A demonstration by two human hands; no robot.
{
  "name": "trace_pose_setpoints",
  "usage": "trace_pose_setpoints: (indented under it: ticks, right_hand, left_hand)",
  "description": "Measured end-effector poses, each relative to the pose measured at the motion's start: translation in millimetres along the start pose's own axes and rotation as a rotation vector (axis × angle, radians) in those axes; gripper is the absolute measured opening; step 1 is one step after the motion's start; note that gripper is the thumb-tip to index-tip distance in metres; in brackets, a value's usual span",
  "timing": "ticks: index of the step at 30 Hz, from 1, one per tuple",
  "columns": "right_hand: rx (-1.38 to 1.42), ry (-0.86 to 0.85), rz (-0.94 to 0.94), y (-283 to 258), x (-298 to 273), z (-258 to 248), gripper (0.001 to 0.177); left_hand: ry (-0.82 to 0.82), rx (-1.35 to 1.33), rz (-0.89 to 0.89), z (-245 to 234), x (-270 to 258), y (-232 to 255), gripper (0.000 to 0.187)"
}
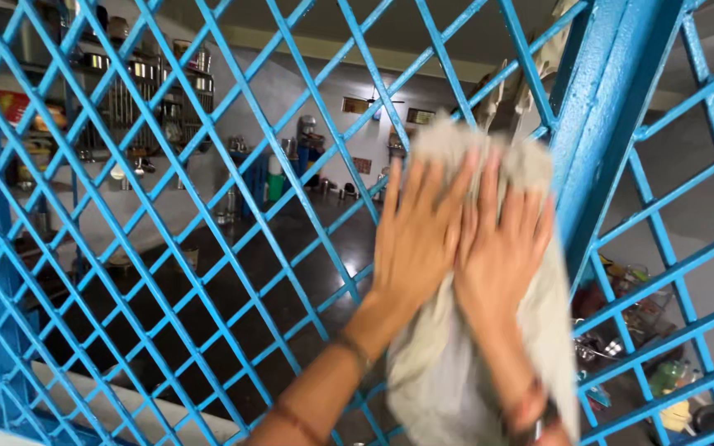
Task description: The person wipes a blue metal security grille with a cloth, then rinses the cloth in a bucket of water and wrings it out before resuming wiping the grille.
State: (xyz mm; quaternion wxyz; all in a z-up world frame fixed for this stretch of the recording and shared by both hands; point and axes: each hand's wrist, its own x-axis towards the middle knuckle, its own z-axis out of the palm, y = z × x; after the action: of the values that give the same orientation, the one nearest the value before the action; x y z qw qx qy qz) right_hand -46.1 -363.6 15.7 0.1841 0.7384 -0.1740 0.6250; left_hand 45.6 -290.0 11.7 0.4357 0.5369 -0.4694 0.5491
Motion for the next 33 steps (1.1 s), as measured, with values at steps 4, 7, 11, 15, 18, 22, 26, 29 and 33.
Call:
trace_pose_setpoints:
  ticks: [4,7,11,15,18,22,26,29,33]
  right_hand:
    - [0.000,0.009,-0.003,11.1,-130.1,9.9,0.042]
    - [0.038,-0.045,-0.095,17.4,-218.5,0.9,0.045]
    - [-0.094,-0.192,-0.128,4.9,-228.1,-12.1,0.055]
    - [-0.108,-0.165,-0.275,-37.9,-113.1,-14.2,0.055]
    - [-0.021,-0.065,-0.404,-84.6,0.1,-1.3,0.055]
    - [0.029,0.121,-0.634,-148.3,133.8,37.4,0.057]
    - [0.108,0.205,-0.672,-210.5,220.7,83.7,0.049]
    - [0.150,0.143,-0.635,-223.2,227.8,100.2,0.044]
    - [0.041,0.155,-0.619,-209.4,172.4,90.9,0.039]
  left_hand:
    - [-0.267,-0.029,0.017,-11.4,-105.5,25.5,0.056]
    - [-0.516,-0.152,-0.021,-31.9,-188.5,41.6,0.056]
    - [-0.414,-0.149,-0.049,-49.3,-218.9,32.1,0.057]
    - [-0.283,0.109,-0.253,-44.0,-138.4,5.0,0.061]
    - [-0.022,0.274,-0.313,-54.9,-52.2,-45.3,0.064]
    - [0.200,0.358,-0.333,-82.6,55.1,-142.0,0.066]
    - [0.315,0.367,-0.308,-98.9,120.8,-215.7,0.060]
    - [0.354,0.410,-0.281,-95.2,124.2,-237.6,0.056]
    - [0.226,0.319,-0.190,-98.0,79.3,-229.0,0.054]
